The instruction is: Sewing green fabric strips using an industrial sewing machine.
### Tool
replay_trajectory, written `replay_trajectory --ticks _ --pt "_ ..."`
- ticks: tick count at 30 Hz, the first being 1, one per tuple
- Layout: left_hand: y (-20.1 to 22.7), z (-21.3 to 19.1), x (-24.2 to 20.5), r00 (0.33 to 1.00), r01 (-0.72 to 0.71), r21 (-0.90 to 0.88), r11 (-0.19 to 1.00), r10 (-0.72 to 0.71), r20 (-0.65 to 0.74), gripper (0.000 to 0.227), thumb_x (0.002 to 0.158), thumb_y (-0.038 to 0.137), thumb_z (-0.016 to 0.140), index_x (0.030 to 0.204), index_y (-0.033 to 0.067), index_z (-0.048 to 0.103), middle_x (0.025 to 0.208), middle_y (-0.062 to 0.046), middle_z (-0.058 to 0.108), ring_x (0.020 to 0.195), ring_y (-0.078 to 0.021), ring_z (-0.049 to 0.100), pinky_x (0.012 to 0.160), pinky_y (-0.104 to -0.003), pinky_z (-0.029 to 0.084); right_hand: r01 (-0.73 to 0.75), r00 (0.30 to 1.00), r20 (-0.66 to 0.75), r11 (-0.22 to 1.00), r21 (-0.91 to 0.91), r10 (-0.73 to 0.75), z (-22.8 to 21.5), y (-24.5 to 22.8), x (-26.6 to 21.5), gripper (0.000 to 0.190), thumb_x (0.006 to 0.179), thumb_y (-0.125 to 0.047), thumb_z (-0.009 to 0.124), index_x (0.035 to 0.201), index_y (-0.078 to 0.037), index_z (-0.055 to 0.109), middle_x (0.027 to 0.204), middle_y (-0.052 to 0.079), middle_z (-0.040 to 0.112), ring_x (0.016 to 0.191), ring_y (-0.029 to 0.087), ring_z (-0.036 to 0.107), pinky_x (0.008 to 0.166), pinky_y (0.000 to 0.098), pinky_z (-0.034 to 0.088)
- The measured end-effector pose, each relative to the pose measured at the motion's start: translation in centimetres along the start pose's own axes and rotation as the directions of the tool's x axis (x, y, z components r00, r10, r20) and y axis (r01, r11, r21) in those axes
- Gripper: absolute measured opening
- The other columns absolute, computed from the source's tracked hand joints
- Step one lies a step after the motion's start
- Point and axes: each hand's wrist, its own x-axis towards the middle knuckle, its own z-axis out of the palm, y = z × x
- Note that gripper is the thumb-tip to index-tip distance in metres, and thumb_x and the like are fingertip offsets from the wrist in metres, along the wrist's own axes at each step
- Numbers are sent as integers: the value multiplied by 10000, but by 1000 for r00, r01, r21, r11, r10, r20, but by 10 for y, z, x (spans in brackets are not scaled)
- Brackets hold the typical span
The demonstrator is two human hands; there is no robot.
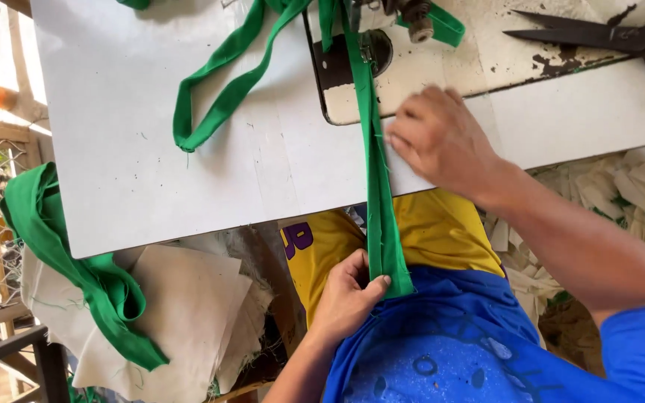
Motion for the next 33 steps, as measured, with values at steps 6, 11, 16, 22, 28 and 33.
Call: replay_trajectory --ticks 6,11,16,22,28,33 --pt "-11 11 3 986 -96 282 955 131 -106 380 869 235 769 730 157 424 639 44 394 592 -126 350 555 -334 341 69 970 235 997 -25 -61 -26 -96 -63 166 794 -20 572 724 -143 486 672 70 487 599 276 470 546 440 368" --pt "3 -2 -2 979 -201 293 935 201 31 123 796 112 731 891 132 657 715 31 575 653 -109 505 588 -297 430 125 848 502 985 120 -169 -20 -149 -166 75 847 -124 548 783 -143 581 746 52 540 639 279 517 554 439 403" --pt "14 -11 -9 988 -128 255 958 100 119 163 865 211 663 1003 136 706 850 40 663 782 -111 603 716 -294 482 -264 650 754 959 103 98 -28 -71 -307 339 766 -86 730 1069 -238 730 968 -42 741 734 116 721 575 251 674" --pt "-9 5 -5 992 -117 -79 990 112 -60 299 1007 395 624 882 152 502 683 88 349 616 -59 298 547 -269 279 -545 -66 657 524 -654 751 -23 -27 -282 578 934 -672 495 1340 -276 604 1300 78 741 1156 341 773 966 451 627" --pt "-6 11 -7 977 -134 -79 988 118 -178 355 1000 381 642 773 155 489 650 83 372 593 -53 315 521 -265 274 -775 468 700 -130 618 539 17 -108 -125 316 884 -211 703 1097 9 779 916 125 816 746 195 746 718 319 638" --pt "1 7 13 945 -239 -178 955 186 -269 261 870 215 819 1007 25 704 672 -52 608 624 -101 539 531 -241 427 -339 562 634 -551 763 532 40 -118 -109 156 894 -37 778 833 24 648 692 87 648 599 187 660 593 323 591"
